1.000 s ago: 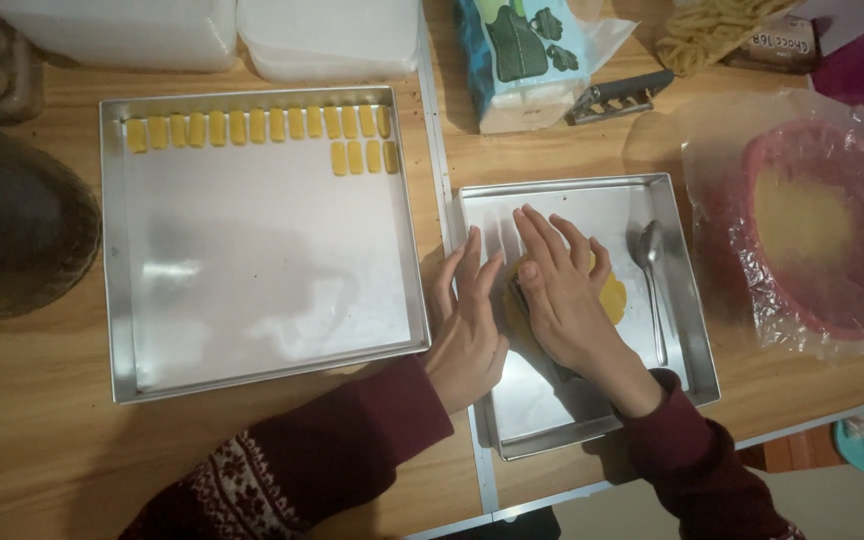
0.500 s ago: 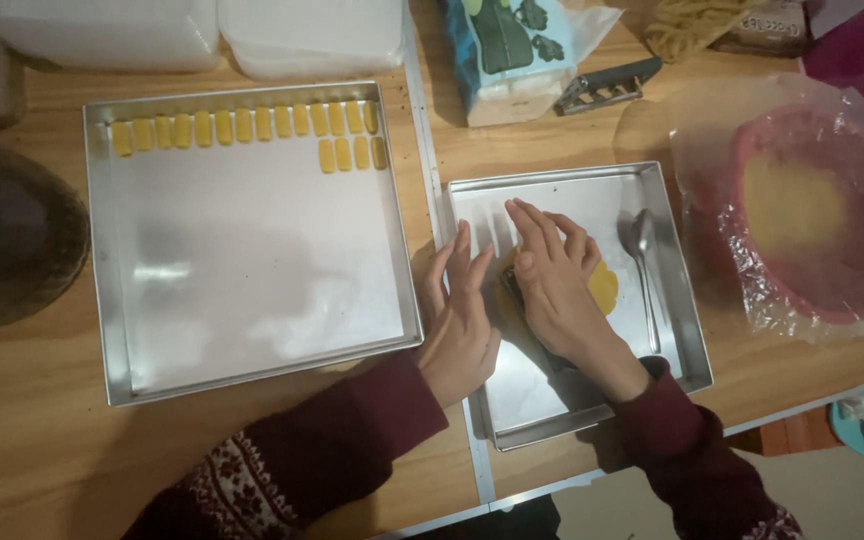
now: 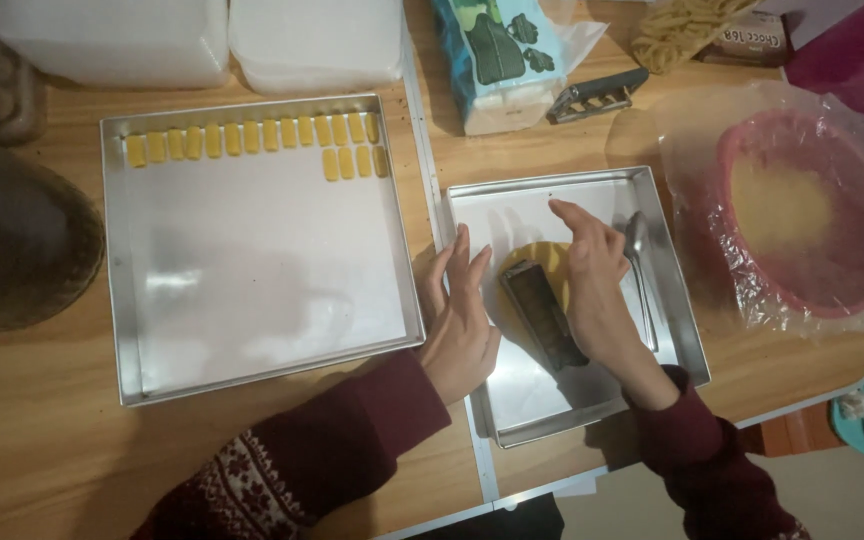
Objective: Flattening dough with a spoon, cutting it into strips with a roller tool, and arranging the pieces on a tray.
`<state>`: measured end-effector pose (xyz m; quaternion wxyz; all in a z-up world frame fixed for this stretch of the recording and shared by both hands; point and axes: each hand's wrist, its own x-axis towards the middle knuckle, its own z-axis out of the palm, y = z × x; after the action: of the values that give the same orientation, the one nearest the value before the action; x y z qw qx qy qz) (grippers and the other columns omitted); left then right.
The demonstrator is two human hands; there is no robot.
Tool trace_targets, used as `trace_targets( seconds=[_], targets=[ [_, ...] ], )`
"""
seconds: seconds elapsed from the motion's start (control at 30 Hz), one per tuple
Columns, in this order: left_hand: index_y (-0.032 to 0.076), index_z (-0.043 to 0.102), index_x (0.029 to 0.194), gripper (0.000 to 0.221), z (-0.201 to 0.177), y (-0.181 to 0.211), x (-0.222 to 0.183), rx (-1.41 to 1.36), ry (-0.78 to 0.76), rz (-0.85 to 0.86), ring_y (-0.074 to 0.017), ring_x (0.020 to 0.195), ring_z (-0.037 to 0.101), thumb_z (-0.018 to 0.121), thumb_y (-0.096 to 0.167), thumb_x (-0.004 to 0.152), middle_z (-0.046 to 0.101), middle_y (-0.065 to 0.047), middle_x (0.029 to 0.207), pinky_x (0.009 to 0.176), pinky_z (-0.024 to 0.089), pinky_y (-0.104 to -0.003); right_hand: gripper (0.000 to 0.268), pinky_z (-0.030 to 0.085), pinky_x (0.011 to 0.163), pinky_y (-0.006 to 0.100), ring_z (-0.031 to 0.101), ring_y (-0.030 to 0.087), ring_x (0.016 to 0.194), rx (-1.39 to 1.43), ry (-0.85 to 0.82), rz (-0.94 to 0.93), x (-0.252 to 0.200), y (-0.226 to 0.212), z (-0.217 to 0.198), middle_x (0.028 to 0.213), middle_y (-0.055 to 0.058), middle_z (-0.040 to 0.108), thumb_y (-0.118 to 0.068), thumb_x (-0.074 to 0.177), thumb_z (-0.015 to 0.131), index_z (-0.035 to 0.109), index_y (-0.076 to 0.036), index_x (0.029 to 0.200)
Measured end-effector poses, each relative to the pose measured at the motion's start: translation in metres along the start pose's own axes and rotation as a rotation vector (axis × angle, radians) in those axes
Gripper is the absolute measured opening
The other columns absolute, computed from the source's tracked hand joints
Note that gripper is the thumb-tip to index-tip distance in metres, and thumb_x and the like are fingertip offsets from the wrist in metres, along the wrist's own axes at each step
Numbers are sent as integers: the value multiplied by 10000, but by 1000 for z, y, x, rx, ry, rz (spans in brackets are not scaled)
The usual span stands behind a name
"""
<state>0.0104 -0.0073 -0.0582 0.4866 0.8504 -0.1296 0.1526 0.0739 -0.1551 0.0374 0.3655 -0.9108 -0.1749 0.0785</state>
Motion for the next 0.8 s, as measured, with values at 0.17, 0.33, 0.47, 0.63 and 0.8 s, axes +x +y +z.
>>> trace_targets(
  seconds=[0.17,0.33,0.47,0.63,0.8],
  targets=[
    [9,51,1549,981,-2,1,0,-23,-10,10,-579,1443,-46,484,-159,685,-51,-396,1609,1137,66,-740,800,37,1119,576,167,403,1339,-199,-66,32,-4,18,14,1549,199,199,-589,1015,-67,151,-118,1624],
    [6,72,1545,958,0,0,0,-29,4,1,-577,1446,-34,492,-147,698,-30,-393,1614,1149,72,-722,810,-10,1129,611,105,436,1368,-221,-123,66,-2,11,17,1567,215,130,-601,989,-83,96,-142,1632],
    [3,65,1545,963,-1,-1,-1,-49,-9,-5,-581,1451,-62,493,-147,695,-45,-391,1615,1156,75,-719,820,13,1139,595,73,434,1389,-251,-153,83,-2,14,18,1576,206,85,-607,968,-102,57,-154,1632],
    [33,50,1554,972,-2,1,-1,-47,-20,-17,-566,1450,-32,479,-149,702,-49,-378,1618,1119,57,-756,802,37,1111,566,98,412,1333,-233,-129,64,-3,14,20,1552,199,119,-604,990,-73,87,-150,1631],
    [10,63,1545,951,-3,1,1,-37,-25,-9,-577,1443,-49,482,-144,705,-56,-390,1612,1126,61,-755,772,46,1112,561,101,403,1339,-257,-122,66,-3,13,18,1557,198,113,-584,992,-64,76,-173,1630]
  ],
)
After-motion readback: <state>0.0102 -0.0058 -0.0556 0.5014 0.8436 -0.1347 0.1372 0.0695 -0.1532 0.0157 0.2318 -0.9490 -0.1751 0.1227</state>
